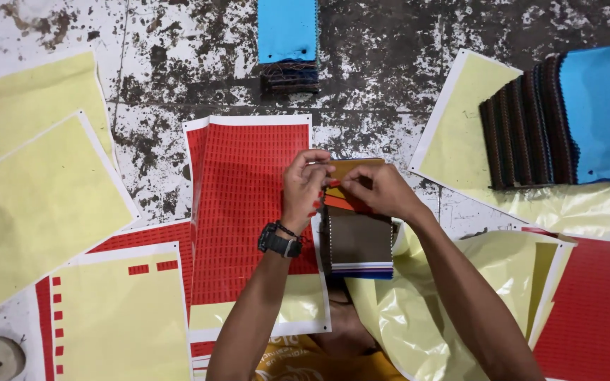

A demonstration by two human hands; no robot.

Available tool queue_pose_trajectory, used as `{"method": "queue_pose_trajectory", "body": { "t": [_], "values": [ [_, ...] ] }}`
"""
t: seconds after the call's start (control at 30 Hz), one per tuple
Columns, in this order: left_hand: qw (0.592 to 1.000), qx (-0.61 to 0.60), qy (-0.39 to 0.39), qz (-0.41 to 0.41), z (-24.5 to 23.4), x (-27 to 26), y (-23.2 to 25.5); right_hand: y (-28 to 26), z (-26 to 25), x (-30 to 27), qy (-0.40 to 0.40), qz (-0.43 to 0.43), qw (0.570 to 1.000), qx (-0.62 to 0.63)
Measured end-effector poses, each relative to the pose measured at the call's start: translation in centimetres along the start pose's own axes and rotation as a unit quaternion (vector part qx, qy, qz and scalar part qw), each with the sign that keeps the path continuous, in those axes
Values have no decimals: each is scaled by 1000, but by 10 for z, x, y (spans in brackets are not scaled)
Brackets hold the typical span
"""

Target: Applying small red stickers to material swatches and then covering the assembly with a protective plastic film.

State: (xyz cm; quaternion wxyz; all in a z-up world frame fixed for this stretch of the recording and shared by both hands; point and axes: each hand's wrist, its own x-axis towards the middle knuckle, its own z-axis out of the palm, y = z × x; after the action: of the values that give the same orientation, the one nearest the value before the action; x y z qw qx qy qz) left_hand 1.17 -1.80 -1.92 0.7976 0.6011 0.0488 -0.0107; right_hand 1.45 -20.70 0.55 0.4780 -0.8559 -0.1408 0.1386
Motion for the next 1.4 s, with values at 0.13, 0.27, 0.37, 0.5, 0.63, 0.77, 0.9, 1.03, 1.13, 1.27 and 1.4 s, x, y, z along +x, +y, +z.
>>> {"method": "queue_pose_trajectory", "body": {
  "t": [0.13, 0.27, 0.37, 0.5, 0.63, 0.77, 0.9, 1.03, 1.13, 1.27, 1.4],
  "values": [
    [999, 33, -13, 18, -2, 1, 5, 3, 5, 5, 2, -4, 1000, -20],
    [957, 250, -35, 142, -10, 1, 18, -15, 1, 8, 45, 40, 998, 19],
    [928, 332, -21, 169, -27, 3, 8, -8, 3, 15, 41, 78, 994, 64],
    [863, 453, -58, 216, -43, 6, -21, -3, 8, 20, 37, 103, 992, 60],
    [809, 524, -83, 253, -37, 5, -20, 1, 11, 25, 30, 116, 992, 35],
    [740, 623, -115, 224, -36, 5, -27, -3, 16, 27, 20, 125, 988, -86],
    [675, 691, -111, 234, -30, 3, -25, 12, 12, 31, 36, 81, 952, -292],
    [712, 654, -115, 230, -33, 6, -21, 45, 11, 39, 34, -21, 940, -338],
    [860, 477, -92, 155, -35, 8, -22, 46, 12, 30, 130, -139, 914, -358],
    [986, 163, 22, 0, -29, 8, -14, 62, 18, 22, 118, -186, 914, -340],
    [996, -15, -2, -86, -15, 12, 2, -32, -16, -1, -54, -65, 996, -42]
  ]
}}
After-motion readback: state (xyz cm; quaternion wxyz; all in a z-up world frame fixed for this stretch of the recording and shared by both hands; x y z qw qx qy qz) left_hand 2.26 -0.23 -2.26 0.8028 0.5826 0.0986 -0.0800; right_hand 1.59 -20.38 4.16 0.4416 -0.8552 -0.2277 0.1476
